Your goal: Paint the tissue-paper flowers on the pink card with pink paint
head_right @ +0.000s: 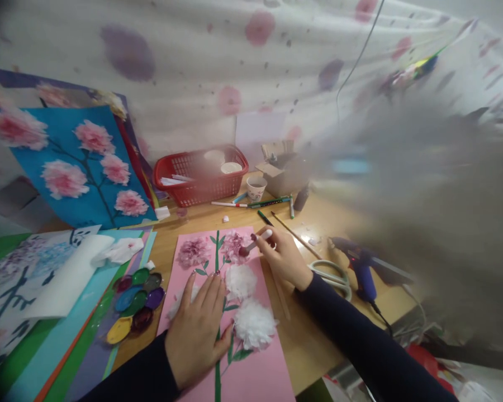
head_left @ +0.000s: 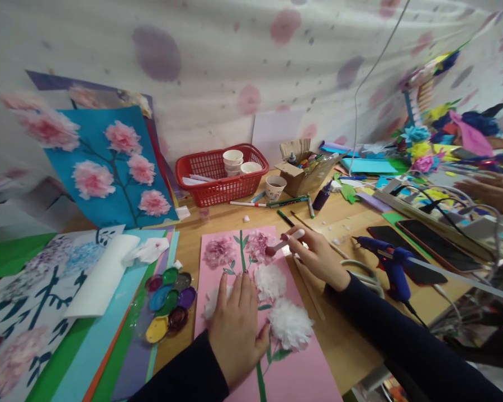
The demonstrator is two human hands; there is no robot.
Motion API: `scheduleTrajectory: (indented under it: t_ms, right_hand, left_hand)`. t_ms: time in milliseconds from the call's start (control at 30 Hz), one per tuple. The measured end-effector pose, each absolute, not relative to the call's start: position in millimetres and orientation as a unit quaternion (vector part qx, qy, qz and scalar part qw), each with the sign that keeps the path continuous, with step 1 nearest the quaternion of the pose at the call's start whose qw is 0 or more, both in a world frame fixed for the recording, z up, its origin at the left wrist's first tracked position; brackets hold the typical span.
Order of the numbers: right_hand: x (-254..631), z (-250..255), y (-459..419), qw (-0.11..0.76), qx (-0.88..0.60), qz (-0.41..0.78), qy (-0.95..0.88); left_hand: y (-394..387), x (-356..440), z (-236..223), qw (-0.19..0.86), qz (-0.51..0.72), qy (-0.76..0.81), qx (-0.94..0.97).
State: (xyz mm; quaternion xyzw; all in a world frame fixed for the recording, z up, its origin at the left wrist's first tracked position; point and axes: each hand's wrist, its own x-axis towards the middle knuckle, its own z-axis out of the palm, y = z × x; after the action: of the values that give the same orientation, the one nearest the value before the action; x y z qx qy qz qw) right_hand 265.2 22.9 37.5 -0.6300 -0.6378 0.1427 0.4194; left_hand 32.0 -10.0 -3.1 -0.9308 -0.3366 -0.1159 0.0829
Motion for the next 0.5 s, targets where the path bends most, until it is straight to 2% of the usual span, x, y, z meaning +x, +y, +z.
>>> scheduleTrajectory:
  t_ms: [100,200,333,433,500]
  right_hand:
    - [267.5,37.2,26.6,0.443,-0.645,0.143,-0.606]
    - [269.1,37.7,29.6,0.428,-0.629,0.184,-0.622]
    - [271.5,39.1,34.3,0.453,-0.642,0.142,-0.602]
    - [272.6,40.2,38.0,0.428,-0.616,0.245,-0.614]
    - [272.2,41.1,40.1,0.432,-0.61,0.254,-0.613]
  left_hand:
    - [-9.8,32.2,-2.1,0.093,-0.115,-0.335,-0.93]
    - [-9.8,32.3,-3.6,0.097,-0.111,-0.333,-0.931]
    - [-10.0,31.6,-6.3,0.097,-0.113,-0.33,-0.932]
    - [-10.3,31.4,-5.9,0.091,-0.114,-0.332,-0.932]
    - [-10.7,31.8,-4.6,0.09,-0.112,-0.333,-0.932]
